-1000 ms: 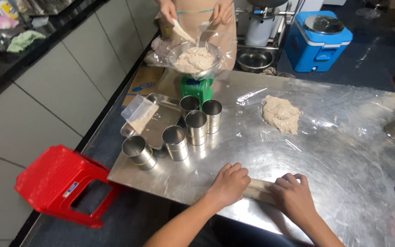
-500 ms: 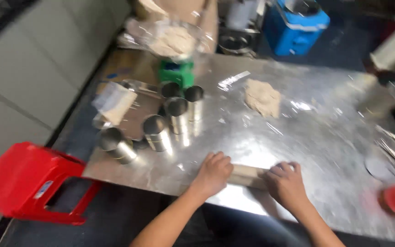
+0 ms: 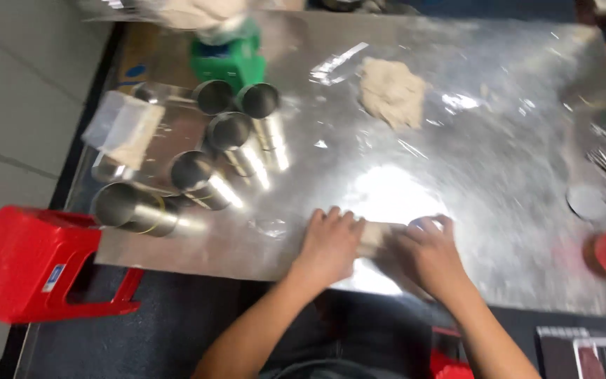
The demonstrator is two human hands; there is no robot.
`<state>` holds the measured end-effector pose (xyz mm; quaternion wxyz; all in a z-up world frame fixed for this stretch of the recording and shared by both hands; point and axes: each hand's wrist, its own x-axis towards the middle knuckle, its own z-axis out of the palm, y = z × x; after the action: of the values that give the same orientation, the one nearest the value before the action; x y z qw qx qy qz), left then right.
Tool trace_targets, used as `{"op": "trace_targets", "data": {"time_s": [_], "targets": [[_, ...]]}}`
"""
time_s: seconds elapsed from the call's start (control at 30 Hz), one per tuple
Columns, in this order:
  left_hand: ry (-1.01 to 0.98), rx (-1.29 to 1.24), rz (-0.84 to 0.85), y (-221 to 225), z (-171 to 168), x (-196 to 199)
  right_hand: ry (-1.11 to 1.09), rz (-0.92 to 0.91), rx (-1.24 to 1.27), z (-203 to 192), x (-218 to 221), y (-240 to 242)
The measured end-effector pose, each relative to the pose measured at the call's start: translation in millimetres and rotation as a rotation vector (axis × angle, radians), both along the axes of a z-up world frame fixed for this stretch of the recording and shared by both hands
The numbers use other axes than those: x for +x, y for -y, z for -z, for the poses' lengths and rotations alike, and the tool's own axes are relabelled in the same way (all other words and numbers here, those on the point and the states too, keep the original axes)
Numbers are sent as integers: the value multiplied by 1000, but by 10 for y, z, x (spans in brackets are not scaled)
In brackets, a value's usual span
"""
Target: Wrapping portions of dough in plastic wrap on a stainless steel table in a food production environment.
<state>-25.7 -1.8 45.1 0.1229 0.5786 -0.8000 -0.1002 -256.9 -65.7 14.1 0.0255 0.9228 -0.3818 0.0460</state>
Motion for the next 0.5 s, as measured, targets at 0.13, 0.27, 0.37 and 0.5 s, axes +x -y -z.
{"op": "trace_targets", "data": {"time_s": [0.13,0.27,0.37,0.5], "targets": [[65,117,-24,64,76,4,-33,-91,-54,106,-3,108],[8,-47,-40,-46,451,136,84,-108,-19,-43,-31,143],[-19,-99,-47,-96,459,240,135,-106,-31,-152,1,166],[13,-94,-81,-92,250,320,112,-62,-66,-469,178,18]]}}
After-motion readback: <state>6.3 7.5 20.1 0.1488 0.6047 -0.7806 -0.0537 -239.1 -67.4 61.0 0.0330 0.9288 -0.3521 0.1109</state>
